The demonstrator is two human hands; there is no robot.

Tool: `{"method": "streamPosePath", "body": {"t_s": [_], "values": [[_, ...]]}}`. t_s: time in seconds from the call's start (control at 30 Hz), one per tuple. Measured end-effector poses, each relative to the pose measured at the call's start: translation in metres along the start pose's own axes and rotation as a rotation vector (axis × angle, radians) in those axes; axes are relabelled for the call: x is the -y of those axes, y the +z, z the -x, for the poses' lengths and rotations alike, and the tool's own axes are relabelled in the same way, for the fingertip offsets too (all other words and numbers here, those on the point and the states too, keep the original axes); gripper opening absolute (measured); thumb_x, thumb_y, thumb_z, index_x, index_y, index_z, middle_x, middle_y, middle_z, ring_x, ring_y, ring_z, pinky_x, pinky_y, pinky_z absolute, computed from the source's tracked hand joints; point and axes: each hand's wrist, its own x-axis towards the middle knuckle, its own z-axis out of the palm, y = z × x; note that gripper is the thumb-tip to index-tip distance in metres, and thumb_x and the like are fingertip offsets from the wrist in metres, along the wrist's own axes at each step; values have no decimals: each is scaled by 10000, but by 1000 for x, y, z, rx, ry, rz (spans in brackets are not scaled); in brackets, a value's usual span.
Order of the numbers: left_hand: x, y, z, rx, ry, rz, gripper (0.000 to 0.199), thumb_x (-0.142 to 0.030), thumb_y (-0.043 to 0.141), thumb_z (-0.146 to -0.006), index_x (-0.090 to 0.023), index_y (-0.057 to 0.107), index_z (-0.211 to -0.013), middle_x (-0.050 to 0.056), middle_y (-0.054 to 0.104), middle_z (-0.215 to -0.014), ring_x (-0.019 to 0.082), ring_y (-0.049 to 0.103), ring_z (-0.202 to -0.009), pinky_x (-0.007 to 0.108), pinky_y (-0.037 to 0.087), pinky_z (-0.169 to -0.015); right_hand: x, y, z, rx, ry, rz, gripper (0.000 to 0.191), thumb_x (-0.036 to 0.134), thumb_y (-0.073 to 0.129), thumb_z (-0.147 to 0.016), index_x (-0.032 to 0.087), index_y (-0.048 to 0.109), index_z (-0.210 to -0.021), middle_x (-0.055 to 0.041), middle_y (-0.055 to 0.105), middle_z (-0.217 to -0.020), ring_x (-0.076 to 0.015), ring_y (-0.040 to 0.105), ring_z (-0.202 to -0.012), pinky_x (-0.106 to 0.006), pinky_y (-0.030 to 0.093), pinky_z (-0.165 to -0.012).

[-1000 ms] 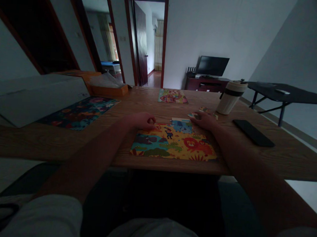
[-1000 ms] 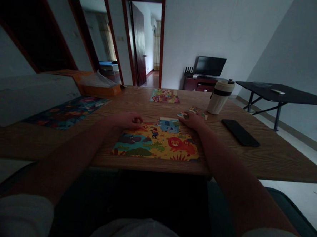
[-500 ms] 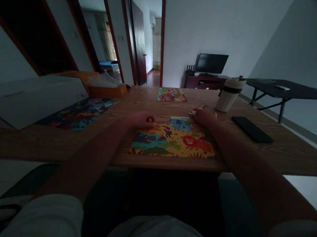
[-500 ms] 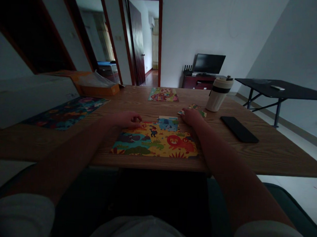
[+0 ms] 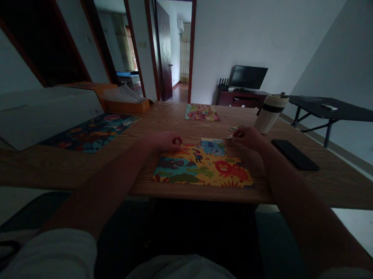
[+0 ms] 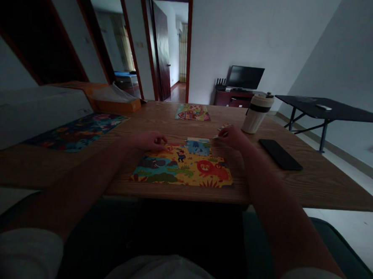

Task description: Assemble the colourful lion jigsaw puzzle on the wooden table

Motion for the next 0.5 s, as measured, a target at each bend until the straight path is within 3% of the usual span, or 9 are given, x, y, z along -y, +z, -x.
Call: {"method": "streamPosePath", "body": {"t_s": [0.17, 0.3, 0.5], "values": [[-4, -2, 1, 29, -16, 49, 514, -491, 587, -864, -184, 649, -1272, 92, 722, -1121, 216, 647, -916, 304, 461, -781, 1, -19, 11, 66, 100, -303, 98, 196, 692, -827, 180, 771, -883, -66, 759, -833, -203, 695, -754, -345, 574, -760], [-2, -2, 0, 27, -20, 59, 525, -488, 589, -862, -170, 644, -1276, 103, 717, -1132, 219, 649, -934, 304, 461, -795, 3, -26, 16, 176, 140, -499, 80, 162, 726, -812, 178, 759, -883, -67, 758, -858, -174, 687, -731, -340, 587, -775], [-1, -2, 0, 27, -24, 47, 540, -488, 588, -863, -168, 633, -1296, 115, 712, -1159, 238, 647, -965, 319, 469, -803, 12, -25, 17, -7, 139, -666, 84, 143, 730, -817, 197, 722, -881, -66, 754, -938, -171, 695, -805, -346, 600, -842]]}}
